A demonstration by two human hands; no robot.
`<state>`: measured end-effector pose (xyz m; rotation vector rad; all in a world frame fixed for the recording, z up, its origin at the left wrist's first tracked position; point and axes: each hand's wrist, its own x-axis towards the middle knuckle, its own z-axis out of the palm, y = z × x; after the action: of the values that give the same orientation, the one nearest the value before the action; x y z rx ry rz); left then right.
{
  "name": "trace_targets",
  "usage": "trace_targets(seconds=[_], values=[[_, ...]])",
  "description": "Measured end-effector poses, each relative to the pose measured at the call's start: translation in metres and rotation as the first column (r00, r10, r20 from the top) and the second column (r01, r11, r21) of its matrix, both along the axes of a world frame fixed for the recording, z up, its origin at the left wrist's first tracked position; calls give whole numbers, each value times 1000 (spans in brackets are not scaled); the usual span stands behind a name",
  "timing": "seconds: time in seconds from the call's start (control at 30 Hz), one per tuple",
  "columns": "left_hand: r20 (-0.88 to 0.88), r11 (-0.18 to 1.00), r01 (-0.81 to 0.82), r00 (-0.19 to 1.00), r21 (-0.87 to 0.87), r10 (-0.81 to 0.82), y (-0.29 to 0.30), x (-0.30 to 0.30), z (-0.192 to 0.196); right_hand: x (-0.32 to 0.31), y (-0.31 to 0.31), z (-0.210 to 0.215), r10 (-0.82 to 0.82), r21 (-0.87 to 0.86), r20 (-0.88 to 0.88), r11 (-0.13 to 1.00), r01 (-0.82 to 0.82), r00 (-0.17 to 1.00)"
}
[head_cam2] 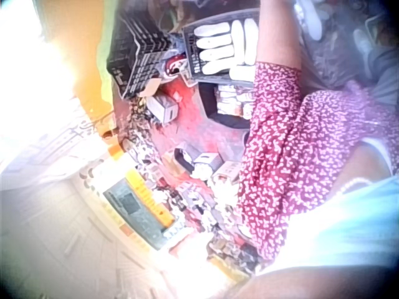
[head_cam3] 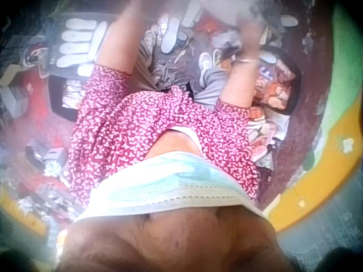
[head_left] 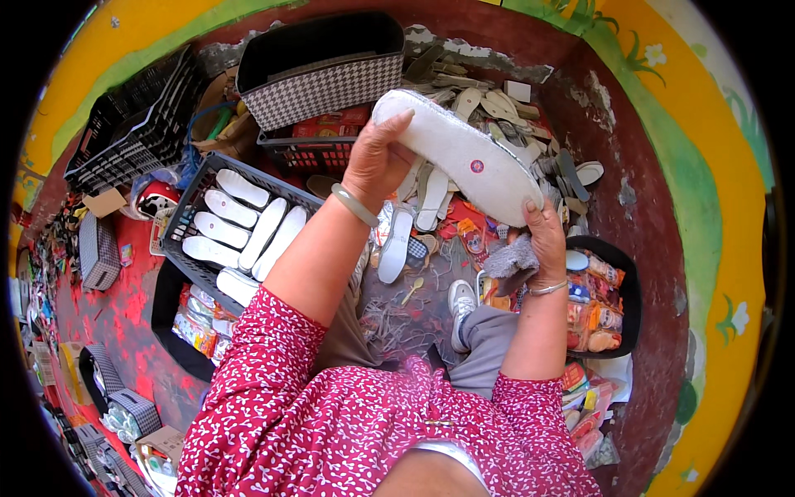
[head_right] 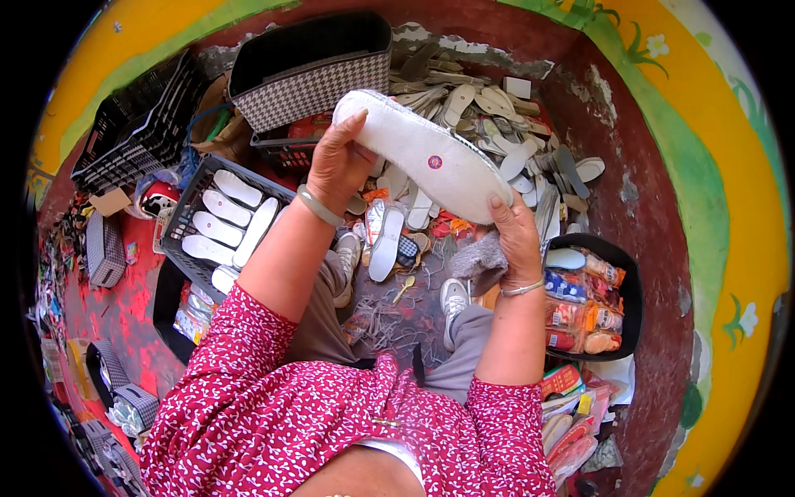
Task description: The person wipes white shoe insoles with a cloth, picking them up from a large pile on the ground and placing the cleaned items into a plastic crate.
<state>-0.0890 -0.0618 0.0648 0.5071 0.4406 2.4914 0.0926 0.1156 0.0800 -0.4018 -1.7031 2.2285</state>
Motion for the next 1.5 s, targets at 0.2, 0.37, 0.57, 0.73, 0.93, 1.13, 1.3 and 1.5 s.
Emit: trace_targets(seconds=[0.2, 0.37, 0.57, 0.73, 0.93, 1.13, 1.3, 1.5], values=[[-116, 985, 56, 990, -164, -76, 21, 23, -8, -17, -8, -31, 9, -103, 32, 995, -5, 999], [-257, 958, -147, 963, -245, 81, 17, 22, -6, -19, -20, -39, 13, -167, 72, 986, -1, 997], [-432, 933, -337, 865, -126, 254, 29, 29, -13, -13, -33, -37, 11, -42, 83, 999, -7, 997], [-270, 951, -287, 930, -116, 248, 13, 45, 5, -5, -43, -30, -54, -59, 69, 997, 58, 996], [-445, 880, -242, 895, -408, 40, -39, 59, 21, 14, -105, -14, -146, -161, 90, 974, 159, 985], [-184, 967, -150, 977, -207, 112, -141, 95, 3, 48, -81, -23, 86, 134, 81, 986, -97, 993], [-228, 918, -138, 972, -372, 54, -233, 122, -26, 55, -95, 10, 171, 350, 91, 917, -193, 981], [-542, 574, -283, 765, -768, -348, -287, 142, -24, 46, -128, 36, 334, 357, 53, 874, -331, 941]])
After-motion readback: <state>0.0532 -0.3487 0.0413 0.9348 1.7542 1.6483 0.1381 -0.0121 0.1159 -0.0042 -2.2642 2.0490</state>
